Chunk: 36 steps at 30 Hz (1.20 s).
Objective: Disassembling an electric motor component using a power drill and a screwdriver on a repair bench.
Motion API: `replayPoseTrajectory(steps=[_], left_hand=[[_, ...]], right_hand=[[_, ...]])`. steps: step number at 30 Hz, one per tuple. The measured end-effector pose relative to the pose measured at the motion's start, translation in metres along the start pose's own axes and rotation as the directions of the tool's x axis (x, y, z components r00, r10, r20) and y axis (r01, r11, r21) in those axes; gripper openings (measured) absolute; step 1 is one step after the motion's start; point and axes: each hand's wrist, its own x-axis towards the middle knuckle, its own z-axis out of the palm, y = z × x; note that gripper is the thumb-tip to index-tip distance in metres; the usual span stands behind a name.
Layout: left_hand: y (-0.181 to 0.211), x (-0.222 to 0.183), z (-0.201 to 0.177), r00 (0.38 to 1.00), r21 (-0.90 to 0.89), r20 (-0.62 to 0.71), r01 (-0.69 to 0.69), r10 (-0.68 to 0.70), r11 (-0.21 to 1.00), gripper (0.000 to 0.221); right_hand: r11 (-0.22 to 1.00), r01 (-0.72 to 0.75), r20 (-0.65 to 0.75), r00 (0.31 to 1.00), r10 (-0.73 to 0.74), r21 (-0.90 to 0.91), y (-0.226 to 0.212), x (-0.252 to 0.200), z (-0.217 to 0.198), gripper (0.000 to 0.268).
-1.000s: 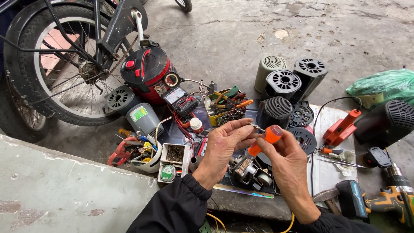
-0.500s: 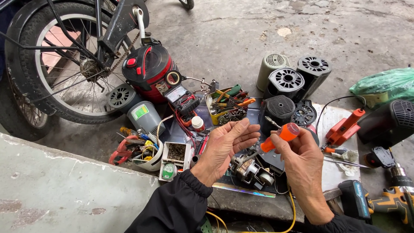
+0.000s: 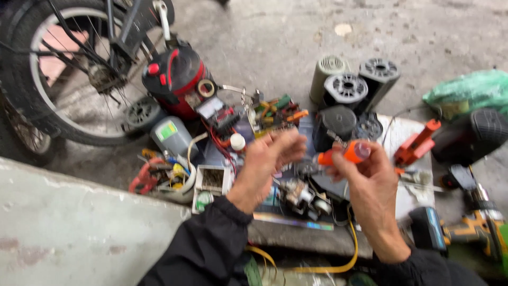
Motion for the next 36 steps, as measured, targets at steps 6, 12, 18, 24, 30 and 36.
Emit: replayPoseTrajectory(steps=[6,12,18,24,30,36], left_hand=[[0.013,-0.012,-0.014,0.978,0.3,-0.091,-0.155,0.19,0.941,0.039],[-0.005,-0.072,0.012,0.978,0.459,-0.106,-0.111,0.178,0.881,0.056],[-0.092,-0.13,0.019,0.925,-0.097,-0.226,0.292,-0.307,0.952,0.061],[-0.176,-0.11,-0.004,0.986,-0.386,-0.094,0.088,-0.134,0.918,0.038],[-0.166,-0.1,-0.012,0.968,-0.222,-0.174,0.14,-0.18,0.965,0.032],[-0.161,-0.092,-0.032,0.932,-0.182,-0.203,0.267,-0.301,0.947,0.026]], right_hand=[[0.973,0.225,0.07,0.971,-0.228,0.044,-0.023,-0.023,-0.025,0.032],[0.988,0.12,-0.087,0.99,-0.112,0.096,-0.02,-0.048,-0.049,0.018],[0.912,-0.102,-0.178,0.966,0.186,0.397,0.027,-0.099,-0.069,0.021],[0.864,-0.311,-0.157,0.904,0.398,0.396,0.112,-0.135,-0.079,0.024],[0.848,-0.272,-0.217,0.957,0.191,-0.455,0.05,-0.143,-0.061,0.083],[0.554,0.136,0.243,0.962,0.125,-0.821,0.135,-0.134,-0.104,0.072]])
